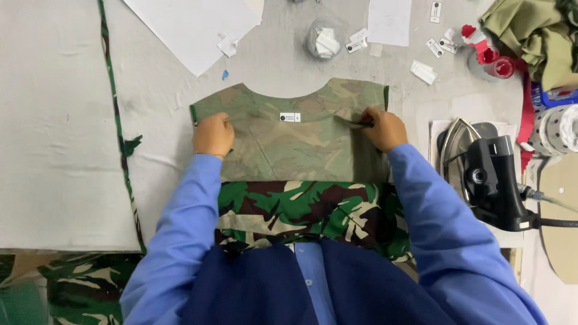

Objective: The person irons a camouflage-patterned shirt laid out on a white work table. They repeatedly pick up small white tags from a pile, place them on the shirt, and press them with a steam iron. The person adjusts the shirt and the tags multiple times throughout the process.

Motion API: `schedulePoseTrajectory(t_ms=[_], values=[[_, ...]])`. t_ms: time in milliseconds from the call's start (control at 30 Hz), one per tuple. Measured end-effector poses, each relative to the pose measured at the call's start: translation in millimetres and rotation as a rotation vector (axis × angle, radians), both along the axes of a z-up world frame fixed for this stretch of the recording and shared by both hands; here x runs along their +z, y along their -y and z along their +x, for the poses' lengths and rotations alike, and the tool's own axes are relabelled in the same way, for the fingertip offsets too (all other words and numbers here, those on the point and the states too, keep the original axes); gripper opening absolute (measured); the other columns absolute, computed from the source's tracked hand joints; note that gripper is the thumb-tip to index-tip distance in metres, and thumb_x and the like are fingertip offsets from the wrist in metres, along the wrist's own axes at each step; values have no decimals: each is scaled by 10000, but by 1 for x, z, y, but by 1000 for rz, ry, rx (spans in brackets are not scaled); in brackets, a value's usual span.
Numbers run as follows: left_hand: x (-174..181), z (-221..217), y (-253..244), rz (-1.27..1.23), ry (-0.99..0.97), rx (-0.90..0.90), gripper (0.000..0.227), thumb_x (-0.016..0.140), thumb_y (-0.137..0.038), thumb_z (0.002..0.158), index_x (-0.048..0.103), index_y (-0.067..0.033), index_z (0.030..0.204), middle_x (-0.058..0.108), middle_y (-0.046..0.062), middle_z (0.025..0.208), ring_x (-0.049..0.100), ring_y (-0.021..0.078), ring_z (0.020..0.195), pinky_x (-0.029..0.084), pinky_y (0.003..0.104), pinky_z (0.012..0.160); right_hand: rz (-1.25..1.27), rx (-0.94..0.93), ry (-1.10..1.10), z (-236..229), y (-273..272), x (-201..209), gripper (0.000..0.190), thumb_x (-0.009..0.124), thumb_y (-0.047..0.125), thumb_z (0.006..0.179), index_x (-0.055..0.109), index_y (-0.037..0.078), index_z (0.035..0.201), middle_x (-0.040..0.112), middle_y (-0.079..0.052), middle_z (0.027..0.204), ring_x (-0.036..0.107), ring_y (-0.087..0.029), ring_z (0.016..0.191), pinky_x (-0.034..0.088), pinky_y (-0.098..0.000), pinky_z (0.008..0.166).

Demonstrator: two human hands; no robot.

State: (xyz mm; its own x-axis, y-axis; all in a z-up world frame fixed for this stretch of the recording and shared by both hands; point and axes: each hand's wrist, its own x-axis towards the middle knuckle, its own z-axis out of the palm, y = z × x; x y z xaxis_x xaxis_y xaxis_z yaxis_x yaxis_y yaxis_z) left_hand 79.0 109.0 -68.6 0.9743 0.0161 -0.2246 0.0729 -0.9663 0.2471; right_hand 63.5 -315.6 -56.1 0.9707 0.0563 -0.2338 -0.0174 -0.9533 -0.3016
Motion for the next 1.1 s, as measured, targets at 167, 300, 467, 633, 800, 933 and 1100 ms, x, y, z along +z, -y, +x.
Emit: schedulePoseTrajectory(t_ms=[167,300,467,633,800,933,1100], values=[[42,-16,39,-21,44,82,441,517,-526,976,625,-154,1188,716,79,913,715,253,852,562,407,736,-29,-113,35,-5,-29,9,247,583,421,986,582,214,1121,699,-89,931,691,-317,883,523,-456,754],[24,-1,23,-8,309,-15,291,541,-465,1036,614,-191,1103,700,39,763,698,202,663,550,330,600,-186,11,485,4,-15,-26,146,579,396,1019,539,257,1034,614,10,805,656,-234,610,523,-363,559],[9,1,23,140,394,-105,291,548,-506,1005,532,-219,1048,665,-11,779,682,165,663,557,316,570,-304,-2,426,4,-19,-35,219,591,358,1009,555,149,1062,543,-26,945,604,-222,911,528,-328,675],[65,-37,64,-78,413,-449,414,504,-348,1021,469,-146,1381,512,180,1269,521,388,1188,489,510,920,-114,269,477,7,-45,-2,271,665,285,900,604,111,1098,563,-92,920,601,-309,893,495,-410,773],[50,-53,75,-72,-265,-557,677,211,-676,969,130,-362,1563,76,42,1646,31,361,1502,50,705,1113,11,177,312,89,-69,39,157,621,258,990,644,122,1065,616,-56,900,647,-282,883,529,-399,739],[26,-33,65,90,-206,-214,750,154,-719,897,-48,-387,1539,-86,-19,1640,-72,336,1496,33,738,1084,67,92,303,162,-72,17,170,609,262,976,692,117,1007,673,-65,921,543,-301,916,459,-467,597],[7,-29,62,233,-3,-134,781,198,-759,901,-10,-376,1549,-30,-13,1640,16,348,1494,135,763,1050,49,-32,192,189,-68,-1,278,764,384,847,757,206,1060,709,26,858,557,-219,952,470,-437,658]])
